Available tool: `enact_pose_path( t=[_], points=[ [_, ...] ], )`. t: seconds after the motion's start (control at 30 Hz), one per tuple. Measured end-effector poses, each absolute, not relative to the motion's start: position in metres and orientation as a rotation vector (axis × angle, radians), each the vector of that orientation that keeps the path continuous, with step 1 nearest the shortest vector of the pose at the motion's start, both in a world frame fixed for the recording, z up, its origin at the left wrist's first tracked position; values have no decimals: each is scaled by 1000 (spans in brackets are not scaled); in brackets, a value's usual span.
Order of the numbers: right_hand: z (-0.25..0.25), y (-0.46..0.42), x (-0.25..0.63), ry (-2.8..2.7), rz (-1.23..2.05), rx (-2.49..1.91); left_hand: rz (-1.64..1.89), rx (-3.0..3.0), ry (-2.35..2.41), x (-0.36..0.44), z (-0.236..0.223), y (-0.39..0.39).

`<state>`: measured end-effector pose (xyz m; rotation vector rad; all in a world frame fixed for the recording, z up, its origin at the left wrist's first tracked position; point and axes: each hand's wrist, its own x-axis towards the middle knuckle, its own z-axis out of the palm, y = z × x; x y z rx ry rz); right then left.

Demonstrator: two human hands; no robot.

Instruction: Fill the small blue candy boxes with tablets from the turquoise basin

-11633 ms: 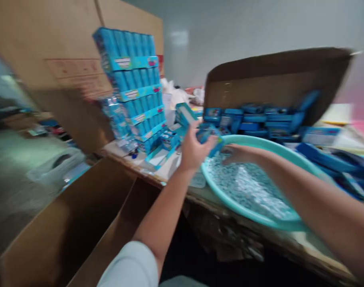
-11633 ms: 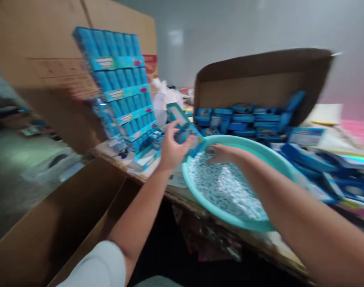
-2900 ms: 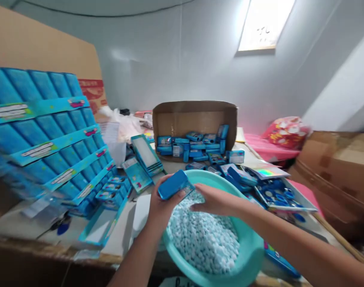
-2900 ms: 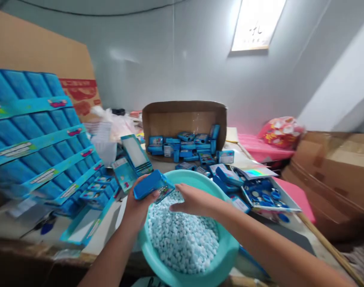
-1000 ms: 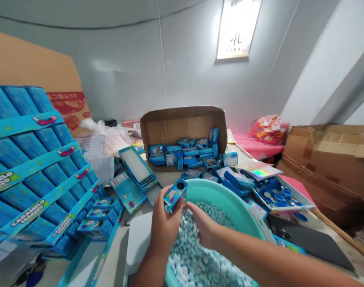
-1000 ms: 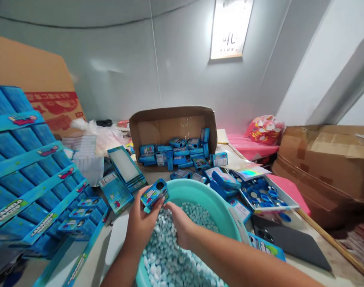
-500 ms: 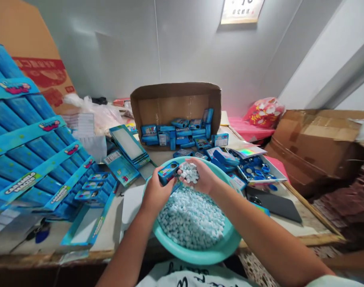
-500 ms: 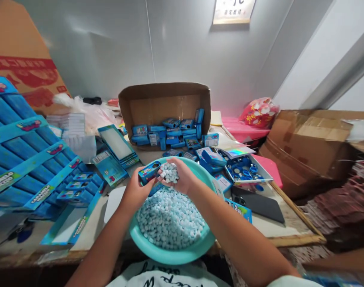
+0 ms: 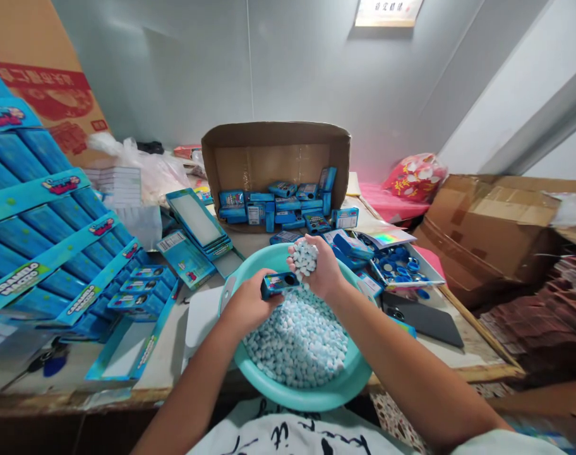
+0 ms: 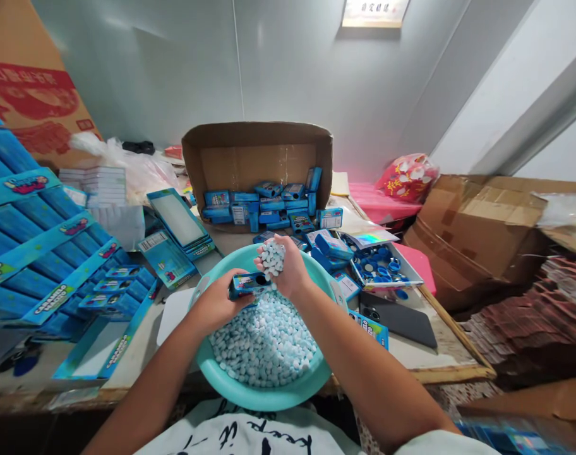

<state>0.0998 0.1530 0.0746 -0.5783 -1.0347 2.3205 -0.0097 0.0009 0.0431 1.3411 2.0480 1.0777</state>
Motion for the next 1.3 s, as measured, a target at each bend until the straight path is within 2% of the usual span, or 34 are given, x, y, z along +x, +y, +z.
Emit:
enact_pose_path(
  t=[0.4, 0.97, 1.3],
  points=[
    [74, 141, 96, -1018, 2267, -662, 1157, 1349, 1956, -11, 39, 0],
    [73, 139, 97, -1281, 2112, -496, 1205, 1369, 1934, -13, 40, 0],
    [76, 136, 96, -1306, 2166, -425, 1201, 1383, 1944, -10, 45, -2]
  ],
)
